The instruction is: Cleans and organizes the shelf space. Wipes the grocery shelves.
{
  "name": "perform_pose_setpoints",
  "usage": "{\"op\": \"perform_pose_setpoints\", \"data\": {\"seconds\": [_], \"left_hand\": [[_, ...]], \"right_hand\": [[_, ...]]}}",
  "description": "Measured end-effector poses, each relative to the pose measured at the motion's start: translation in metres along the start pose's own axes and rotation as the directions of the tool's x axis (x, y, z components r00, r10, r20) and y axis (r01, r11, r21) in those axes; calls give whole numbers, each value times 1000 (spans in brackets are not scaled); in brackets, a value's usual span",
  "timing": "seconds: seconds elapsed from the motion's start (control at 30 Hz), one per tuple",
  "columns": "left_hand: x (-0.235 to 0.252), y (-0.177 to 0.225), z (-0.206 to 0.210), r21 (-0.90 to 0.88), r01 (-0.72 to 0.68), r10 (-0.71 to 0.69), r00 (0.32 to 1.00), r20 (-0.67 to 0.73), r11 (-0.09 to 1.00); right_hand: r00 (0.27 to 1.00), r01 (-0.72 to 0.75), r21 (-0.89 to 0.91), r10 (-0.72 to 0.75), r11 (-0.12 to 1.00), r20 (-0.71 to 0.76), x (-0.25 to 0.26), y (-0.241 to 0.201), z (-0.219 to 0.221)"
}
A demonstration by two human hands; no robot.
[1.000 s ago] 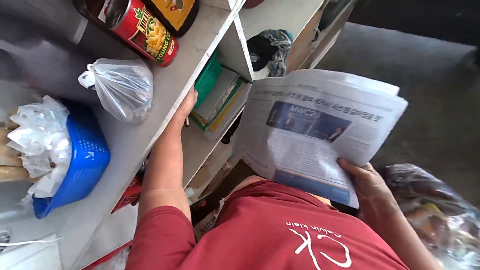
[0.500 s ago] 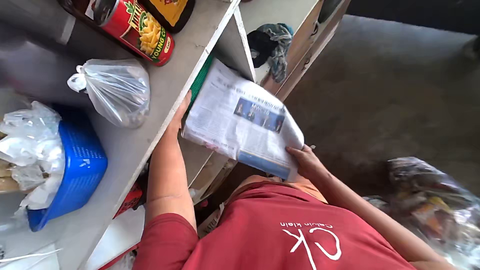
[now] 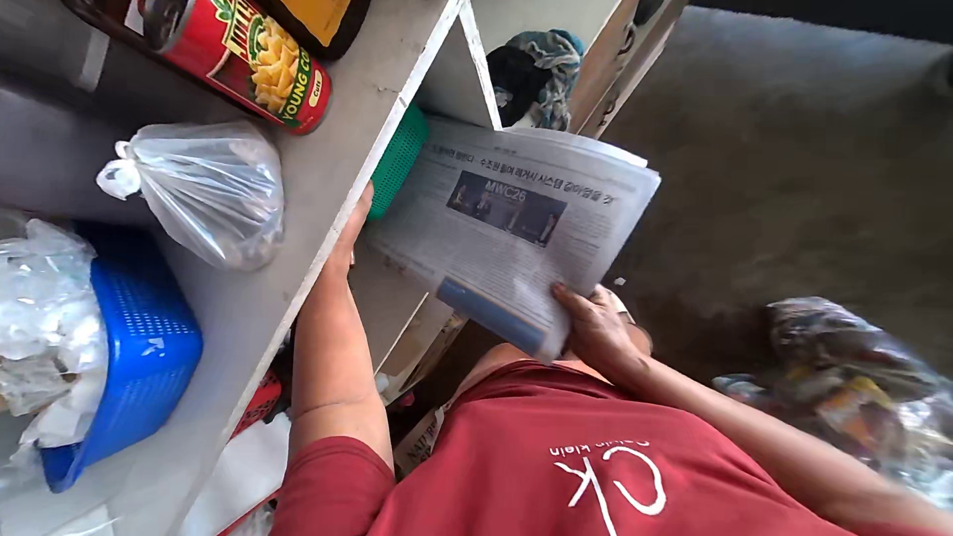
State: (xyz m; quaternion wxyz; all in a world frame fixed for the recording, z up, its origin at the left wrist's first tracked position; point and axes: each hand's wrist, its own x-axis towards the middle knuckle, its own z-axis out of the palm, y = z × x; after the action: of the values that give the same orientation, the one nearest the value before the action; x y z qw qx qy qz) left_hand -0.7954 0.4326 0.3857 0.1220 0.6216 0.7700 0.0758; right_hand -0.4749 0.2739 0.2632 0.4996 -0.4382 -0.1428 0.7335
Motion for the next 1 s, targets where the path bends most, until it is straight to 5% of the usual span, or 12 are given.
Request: {"op": "perform_pose_setpoints", "data": {"seconds": [0.27, 0.43, 0.57, 0.73, 0.8, 0.83, 0.93, 1.0], "left_hand": [[-13, 26, -8, 28, 21, -21, 1000, -2, 999], [-22, 37, -9, 85, 73, -76, 997, 31, 994], [-34, 33, -15, 49, 90, -91, 995, 33, 995], [-26, 30, -8, -18, 23, -21, 994, 106, 1000], [-28, 17, 2, -98, -116, 115, 993, -7, 988], [-34, 6, 8, -121, -130, 108, 979, -173, 984], [-55, -12, 24, -325, 102, -255, 843, -474, 940], [-49, -23, 40, -734, 76, -497, 782, -376, 675]], "right_hand": [[984, -49, -55, 58, 997, 171, 61, 39, 111], [975, 142, -202, -102, 969, 197, 122, 37, 170], [954, 171, -331, -71, 928, 293, 105, 46, 137], [985, -61, -261, 100, 963, 139, 99, 71, 117], [983, -116, -225, 145, 967, 117, 100, 73, 121], [980, -133, -208, 160, 969, 117, 103, 73, 122], [973, -156, -191, 184, 969, 140, 107, 74, 118], [970, -166, -175, 193, 970, 150, 108, 77, 114]]}}
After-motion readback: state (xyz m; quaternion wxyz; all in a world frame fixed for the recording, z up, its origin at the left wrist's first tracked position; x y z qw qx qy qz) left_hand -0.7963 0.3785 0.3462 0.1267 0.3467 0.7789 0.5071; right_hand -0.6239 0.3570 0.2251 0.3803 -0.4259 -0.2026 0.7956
